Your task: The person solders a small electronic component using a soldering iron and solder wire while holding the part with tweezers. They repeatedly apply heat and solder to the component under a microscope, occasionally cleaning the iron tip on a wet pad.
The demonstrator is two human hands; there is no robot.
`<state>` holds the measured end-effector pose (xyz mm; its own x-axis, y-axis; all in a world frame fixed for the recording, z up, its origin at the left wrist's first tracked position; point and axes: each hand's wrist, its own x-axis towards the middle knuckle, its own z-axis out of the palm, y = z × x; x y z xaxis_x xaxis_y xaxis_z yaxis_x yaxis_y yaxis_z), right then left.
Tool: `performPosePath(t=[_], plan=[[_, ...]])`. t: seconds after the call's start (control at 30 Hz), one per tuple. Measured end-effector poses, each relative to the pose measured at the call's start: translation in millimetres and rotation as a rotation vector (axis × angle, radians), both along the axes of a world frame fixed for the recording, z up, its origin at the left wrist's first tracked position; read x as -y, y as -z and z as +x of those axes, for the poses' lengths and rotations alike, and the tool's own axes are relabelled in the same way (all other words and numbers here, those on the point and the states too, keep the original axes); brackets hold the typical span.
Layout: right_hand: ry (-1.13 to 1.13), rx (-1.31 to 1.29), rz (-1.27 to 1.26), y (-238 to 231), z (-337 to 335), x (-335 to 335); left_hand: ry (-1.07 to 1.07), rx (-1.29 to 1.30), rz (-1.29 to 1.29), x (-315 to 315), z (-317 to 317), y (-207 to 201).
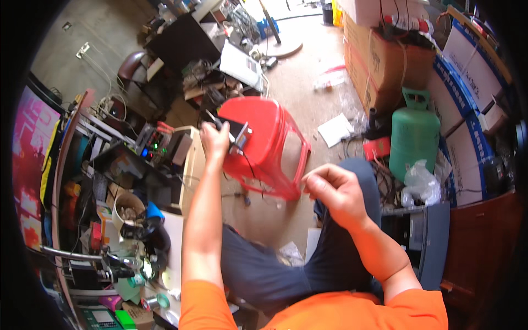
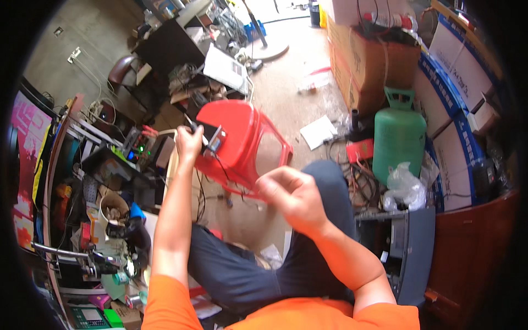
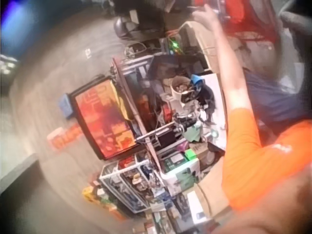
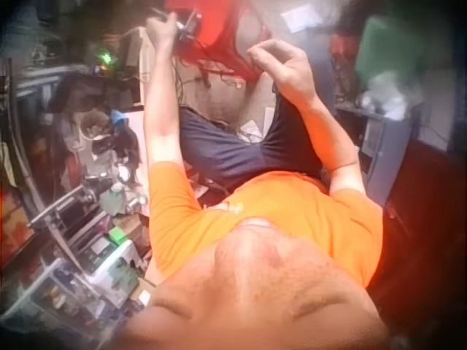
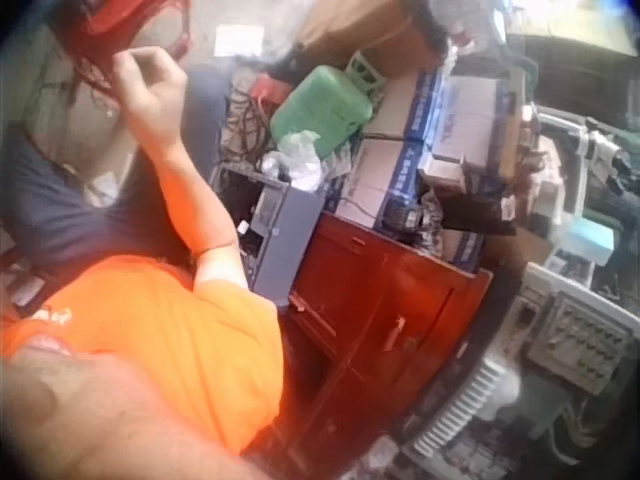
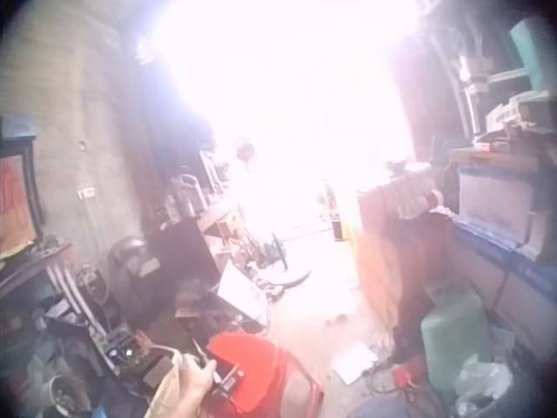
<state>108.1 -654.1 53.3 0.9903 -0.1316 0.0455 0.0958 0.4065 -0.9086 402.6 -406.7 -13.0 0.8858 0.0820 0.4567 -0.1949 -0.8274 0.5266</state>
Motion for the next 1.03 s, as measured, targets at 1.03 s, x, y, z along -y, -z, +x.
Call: performPosePath(t=[1.03], plan=[[0.18, -0.367, -0.526, -8.9, 199.1, 127.4, 0.277, -0.469, 0.535, 48.9, -44.4, -64.6]])
